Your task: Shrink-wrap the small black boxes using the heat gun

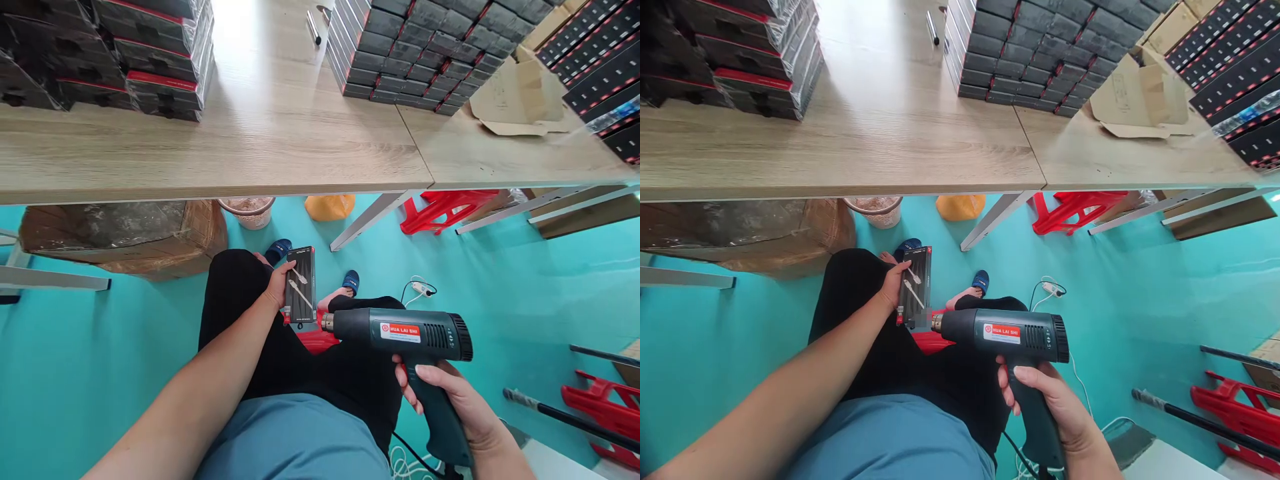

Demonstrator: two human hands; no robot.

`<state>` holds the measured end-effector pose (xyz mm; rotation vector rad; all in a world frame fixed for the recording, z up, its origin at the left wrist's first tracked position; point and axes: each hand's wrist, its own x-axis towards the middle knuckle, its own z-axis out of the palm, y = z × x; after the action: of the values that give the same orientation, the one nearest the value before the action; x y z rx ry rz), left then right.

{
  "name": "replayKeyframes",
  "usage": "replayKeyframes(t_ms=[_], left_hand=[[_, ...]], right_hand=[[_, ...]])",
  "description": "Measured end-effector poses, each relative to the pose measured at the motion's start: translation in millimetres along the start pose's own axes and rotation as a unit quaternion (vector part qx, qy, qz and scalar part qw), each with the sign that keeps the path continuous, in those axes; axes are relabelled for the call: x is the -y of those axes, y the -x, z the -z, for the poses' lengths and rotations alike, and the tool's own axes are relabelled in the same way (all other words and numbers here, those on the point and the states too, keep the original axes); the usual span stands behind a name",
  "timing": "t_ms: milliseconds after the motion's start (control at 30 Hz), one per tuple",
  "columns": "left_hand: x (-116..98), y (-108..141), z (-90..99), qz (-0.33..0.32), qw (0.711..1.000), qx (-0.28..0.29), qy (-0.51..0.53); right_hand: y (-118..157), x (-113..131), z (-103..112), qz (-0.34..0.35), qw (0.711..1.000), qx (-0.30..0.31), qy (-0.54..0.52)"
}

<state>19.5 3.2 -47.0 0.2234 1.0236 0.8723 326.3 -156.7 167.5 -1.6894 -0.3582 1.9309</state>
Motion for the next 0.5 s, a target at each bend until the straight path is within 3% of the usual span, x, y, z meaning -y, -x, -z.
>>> replayKeyframes(t_ms=[200,300,367,500], left_hand=[[-14,25,-11.1,0.028,0.986,0.14,0.089],[-13,26,-15.2,0.06,0.979,0.172,0.097],[-6,18,-15.6,0.072,0.985,0.137,0.072],[18,-5,-11.3,0.04,0.996,-0.032,-0.075]], right_hand=[[-7,-3,6,0.016,1.0,0.009,-0.025],[-6,-2,8,0.025,0.999,-0.002,-0.035],[-4,-1,6,0.033,0.999,-0.009,-0.021],[-1,0,-6,0.054,0.996,-0.002,0.064]])
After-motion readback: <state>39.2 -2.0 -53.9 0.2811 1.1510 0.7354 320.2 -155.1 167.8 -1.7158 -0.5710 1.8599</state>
